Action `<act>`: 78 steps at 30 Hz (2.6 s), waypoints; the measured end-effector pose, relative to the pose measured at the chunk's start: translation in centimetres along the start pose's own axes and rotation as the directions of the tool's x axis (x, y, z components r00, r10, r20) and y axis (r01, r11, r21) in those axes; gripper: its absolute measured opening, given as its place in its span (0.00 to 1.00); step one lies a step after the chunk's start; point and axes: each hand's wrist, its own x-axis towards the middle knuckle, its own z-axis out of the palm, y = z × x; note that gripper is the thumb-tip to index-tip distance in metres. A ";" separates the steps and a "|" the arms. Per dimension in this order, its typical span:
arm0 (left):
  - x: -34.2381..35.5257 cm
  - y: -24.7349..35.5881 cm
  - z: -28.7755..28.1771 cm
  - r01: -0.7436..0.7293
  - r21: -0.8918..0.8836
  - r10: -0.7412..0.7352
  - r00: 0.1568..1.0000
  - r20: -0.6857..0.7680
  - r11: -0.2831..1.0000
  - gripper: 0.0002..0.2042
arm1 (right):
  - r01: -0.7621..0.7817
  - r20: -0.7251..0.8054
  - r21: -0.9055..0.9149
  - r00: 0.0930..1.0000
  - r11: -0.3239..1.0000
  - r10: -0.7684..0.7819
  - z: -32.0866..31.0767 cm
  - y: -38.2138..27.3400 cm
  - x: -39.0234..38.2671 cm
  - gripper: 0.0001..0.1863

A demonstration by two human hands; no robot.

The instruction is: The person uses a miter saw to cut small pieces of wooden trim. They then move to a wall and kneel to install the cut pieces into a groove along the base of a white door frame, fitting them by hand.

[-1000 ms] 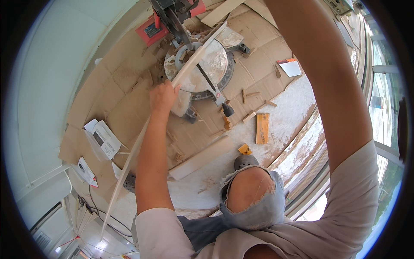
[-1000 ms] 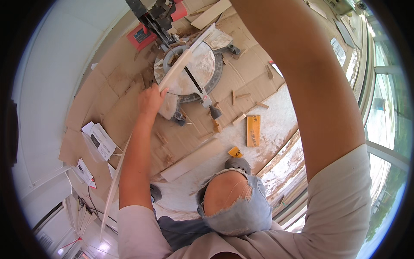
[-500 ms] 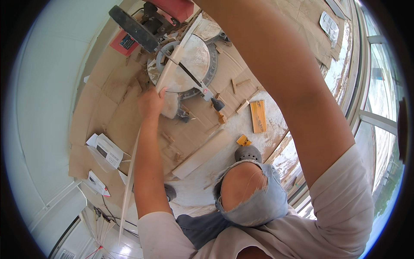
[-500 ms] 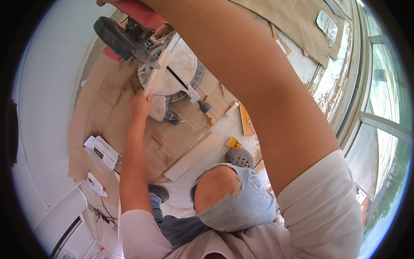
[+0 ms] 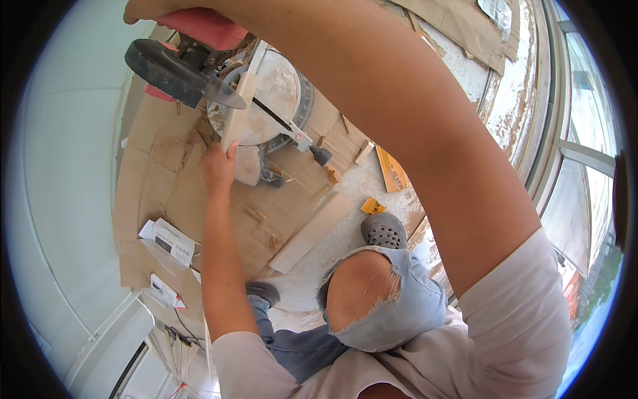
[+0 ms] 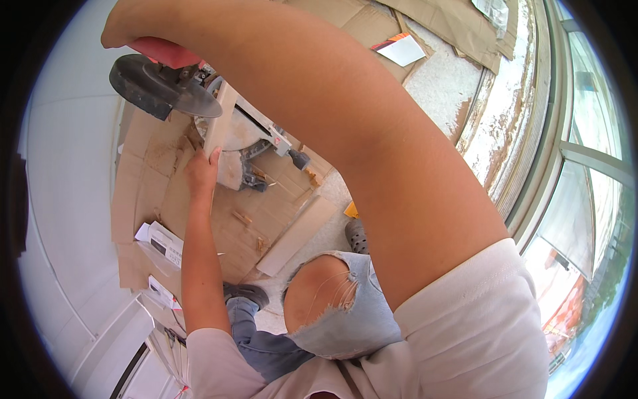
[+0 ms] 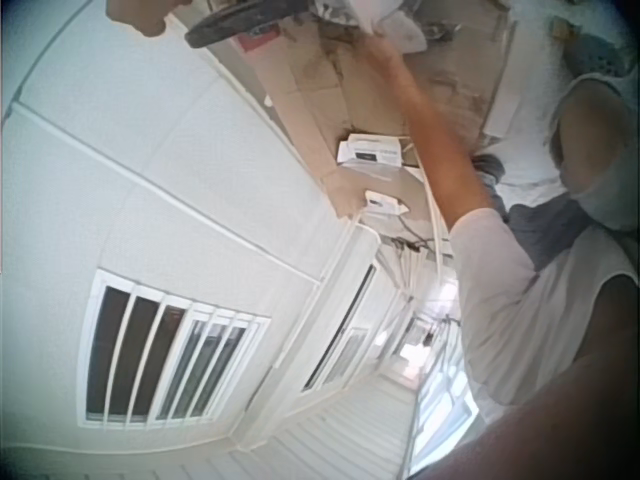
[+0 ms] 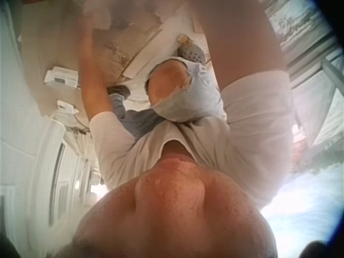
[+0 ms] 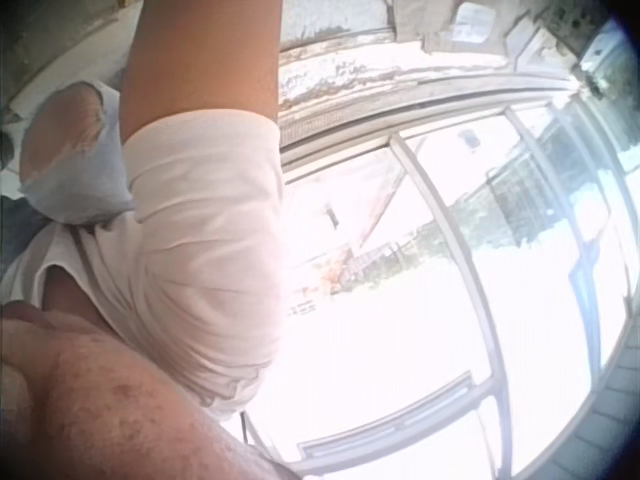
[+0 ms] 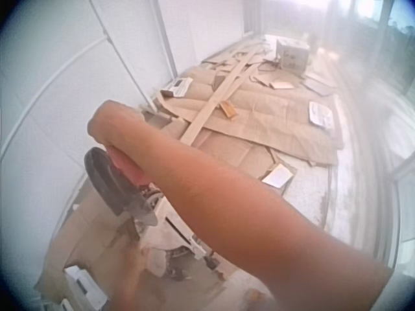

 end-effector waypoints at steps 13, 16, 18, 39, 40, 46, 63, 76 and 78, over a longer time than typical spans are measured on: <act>-0.2 -0.2 -0.6 0.007 0.028 -0.007 1.000 -0.001 1.000 0.24 | -0.007 -0.083 0.135 0.996 0.991 0.018 0.9 0.0 -1.8 0.13; -1.2 -2.0 -0.9 0.017 0.005 -0.017 1.000 -0.004 1.000 0.24 | 0.111 -0.067 0.052 0.992 0.992 -0.107 1.5 -1.0 -1.3 0.13; -0.1 -0.4 -0.1 -0.025 -0.048 0.023 0.999 -0.024 0.999 0.24 | 0.079 -0.084 0.036 0.994 0.996 -0.075 1.0 0.1 -1.6 0.13; -1.9 -1.6 -1.3 0.054 0.045 -0.057 0.997 0.059 0.998 0.24 | 0.026 -0.298 0.427 0.948 0.904 0.114 4.5 0.1 -5.4 0.19; 0.0 1.2 -1.6 0.040 -0.006 -0.039 0.997 0.060 0.999 0.24 | 0.059 -0.384 0.365 0.919 0.929 0.093 3.1 1.1 -6.3 0.21; -0.3 0.4 -3.1 0.068 -0.059 -0.058 0.985 0.164 0.996 0.25 | 0.001 -0.158 0.704 0.975 0.710 0.155 3.9 -1.1 -11.9 0.18; -0.8 0.6 -3.8 0.052 -0.240 -0.028 0.994 0.105 0.969 0.19 | 0.133 -0.340 0.697 0.927 0.705 0.161 13.1 4.5 -20.3 0.20; -0.8 0.3 -3.7 0.038 -0.271 -0.014 0.996 0.089 0.962 0.20 | 0.124 -0.314 0.712 0.936 0.691 0.156 14.4 4.8 -21.9 0.19; -0.9 0.4 -3.8 0.031 -0.278 -0.008 0.997 0.082 0.960 0.20 | 0.157 -0.356 0.667 0.926 0.728 0.126 14.6 5.3 -21.8 0.19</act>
